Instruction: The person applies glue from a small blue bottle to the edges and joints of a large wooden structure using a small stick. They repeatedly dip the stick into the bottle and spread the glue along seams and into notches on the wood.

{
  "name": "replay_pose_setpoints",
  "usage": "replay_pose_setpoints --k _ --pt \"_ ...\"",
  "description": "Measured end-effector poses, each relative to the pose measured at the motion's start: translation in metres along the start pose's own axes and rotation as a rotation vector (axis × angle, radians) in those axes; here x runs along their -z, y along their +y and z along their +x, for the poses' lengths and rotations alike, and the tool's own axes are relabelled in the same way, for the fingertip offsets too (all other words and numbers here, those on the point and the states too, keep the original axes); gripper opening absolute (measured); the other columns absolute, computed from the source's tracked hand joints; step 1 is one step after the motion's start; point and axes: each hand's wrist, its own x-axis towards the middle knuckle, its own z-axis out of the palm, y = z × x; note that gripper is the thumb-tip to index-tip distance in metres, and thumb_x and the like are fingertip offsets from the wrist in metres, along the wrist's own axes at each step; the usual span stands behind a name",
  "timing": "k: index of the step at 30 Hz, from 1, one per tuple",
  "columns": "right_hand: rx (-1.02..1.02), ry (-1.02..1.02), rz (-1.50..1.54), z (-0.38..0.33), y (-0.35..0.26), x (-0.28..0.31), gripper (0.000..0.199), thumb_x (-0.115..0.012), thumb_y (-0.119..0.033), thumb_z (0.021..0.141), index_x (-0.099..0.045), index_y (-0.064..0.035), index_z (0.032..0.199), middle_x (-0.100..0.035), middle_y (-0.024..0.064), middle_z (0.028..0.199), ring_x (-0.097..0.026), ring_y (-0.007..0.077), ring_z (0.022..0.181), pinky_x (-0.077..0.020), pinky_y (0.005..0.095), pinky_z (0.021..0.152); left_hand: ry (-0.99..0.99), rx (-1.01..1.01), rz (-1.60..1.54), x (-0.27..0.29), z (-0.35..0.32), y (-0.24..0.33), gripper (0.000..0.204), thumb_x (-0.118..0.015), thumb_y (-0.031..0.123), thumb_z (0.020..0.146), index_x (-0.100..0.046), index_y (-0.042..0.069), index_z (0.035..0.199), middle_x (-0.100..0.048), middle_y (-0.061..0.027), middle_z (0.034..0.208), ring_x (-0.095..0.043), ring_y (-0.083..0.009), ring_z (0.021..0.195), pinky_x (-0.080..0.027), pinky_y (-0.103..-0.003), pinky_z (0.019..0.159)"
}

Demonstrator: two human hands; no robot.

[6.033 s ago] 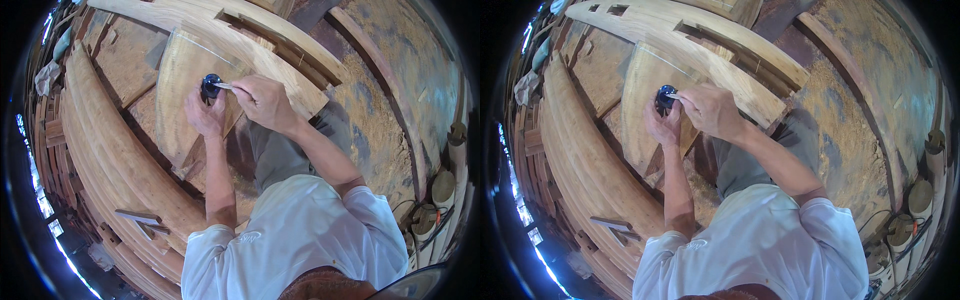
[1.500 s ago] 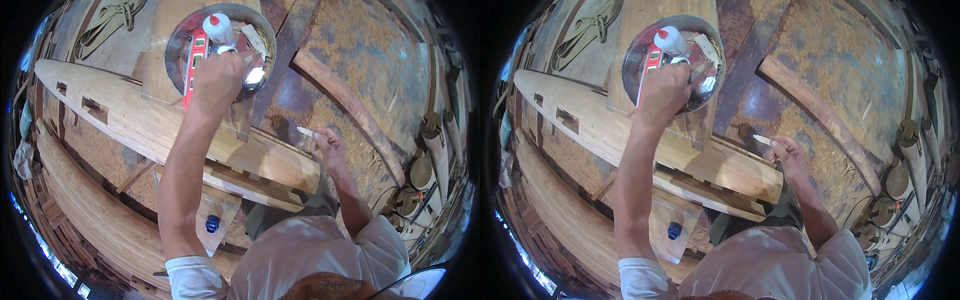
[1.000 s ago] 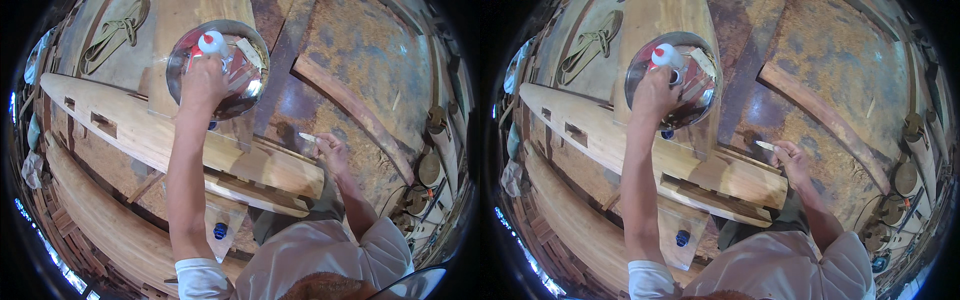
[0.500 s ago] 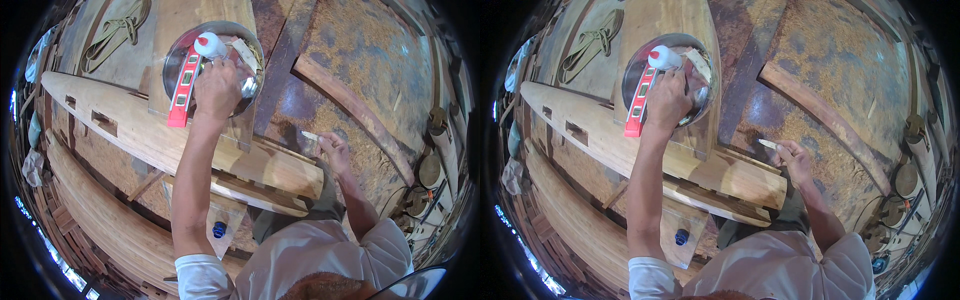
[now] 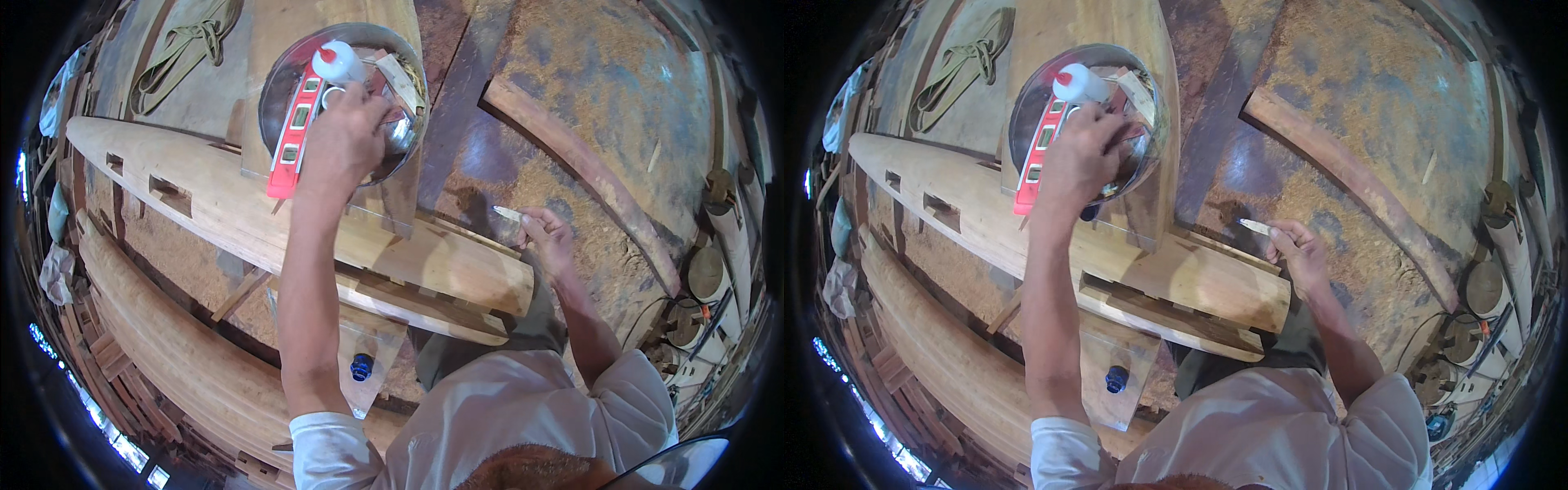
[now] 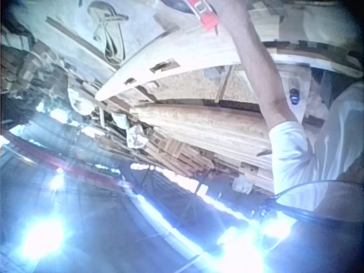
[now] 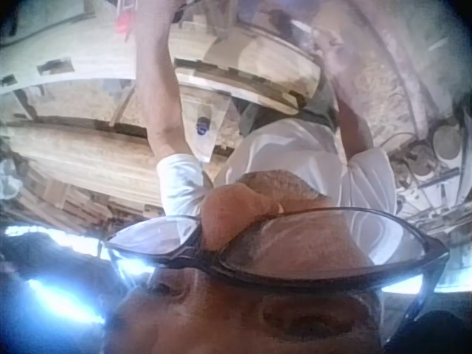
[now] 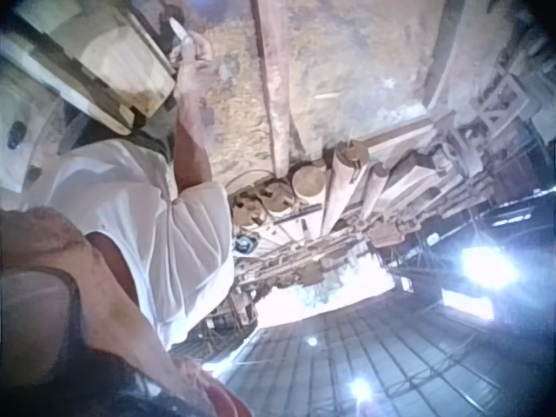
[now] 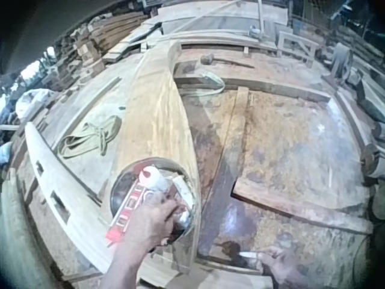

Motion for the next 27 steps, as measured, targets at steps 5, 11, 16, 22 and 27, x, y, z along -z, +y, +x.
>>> replay_pose_setpoints --k 5,11,16,22,27 --pt "-0.017 -0.021 -0.018 -0.001 -0.005 -0.004 0.020 -0.065 -0.009 0.106 -0.071 0.0017 0.122 -0.071 0.0045 0.082 -0.064 0.0106 0.072 -0.0518 0.0269 0.067 -0.079 -0.018 0.071 -0.010 -0.005 -0.007 0.025 -0.080 0.014 0.084 -0.075 0.008 0.108 -0.066 -0.0155 0.110 -0.067 -0.0379 0.107 -0.059 -0.049 0.086" --pt "-0.011 -0.015 0.013 -0.003 0.003 0.005 0.020 -0.065 -0.009 0.106 -0.071 0.0013 0.122 -0.071 0.0039 0.082 -0.064 0.0102 0.072 -0.0515 0.0267 0.067 -0.034 0.060 0.032 0.000 -0.010 -0.009 0.020 -0.078 0.018 0.089 -0.074 0.003 0.101 -0.070 -0.0155 0.099 -0.073 -0.0346 0.098 -0.060 -0.050 0.079" --pt "-0.057 -0.014 0.000 0.000 0.000 -0.005 0.020 -0.065 -0.009 0.106 -0.071 0.0012 0.122 -0.071 0.0037 0.082 -0.064 0.0100 0.072 -0.0514 0.0262 0.067 -0.008 0.188 0.243 -0.015 0.006 -0.007 0.032 -0.080 0.035 0.089 -0.074 0.004 0.097 -0.075 -0.0161 0.099 -0.075 -0.0392 0.087 -0.060 -0.051 0.073" --pt "-0.042 -0.006 0.005 -0.003 0.003 -0.003 0.020 -0.064 -0.008 0.106 -0.070 0.0018 0.122 -0.070 0.0035 0.082 -0.063 0.0101 0.071 -0.0513 0.0263 0.066 0.020 0.354 0.261 -0.009 0.016 0.007 0.040 -0.080 0.044 0.088 -0.076 0.005 0.094 -0.075 -0.0178 0.098 -0.075 -0.0397 0.085 -0.060 -0.050 0.073" --pt "-0.035 0.001 0.039 -0.002 0.005 0.003 0.019 -0.065 -0.008 0.106 -0.070 0.0016 0.121 -0.070 0.0036 0.081 -0.063 0.0101 0.071 -0.0513 0.0265 0.066 -0.048 0.139 0.141 0.015 0.007 -0.002 0.037 -0.081 0.042 0.089 -0.078 0.005 0.096 -0.076 -0.0175 0.099 -0.075 -0.0392 0.087 -0.059 -0.050 0.076"
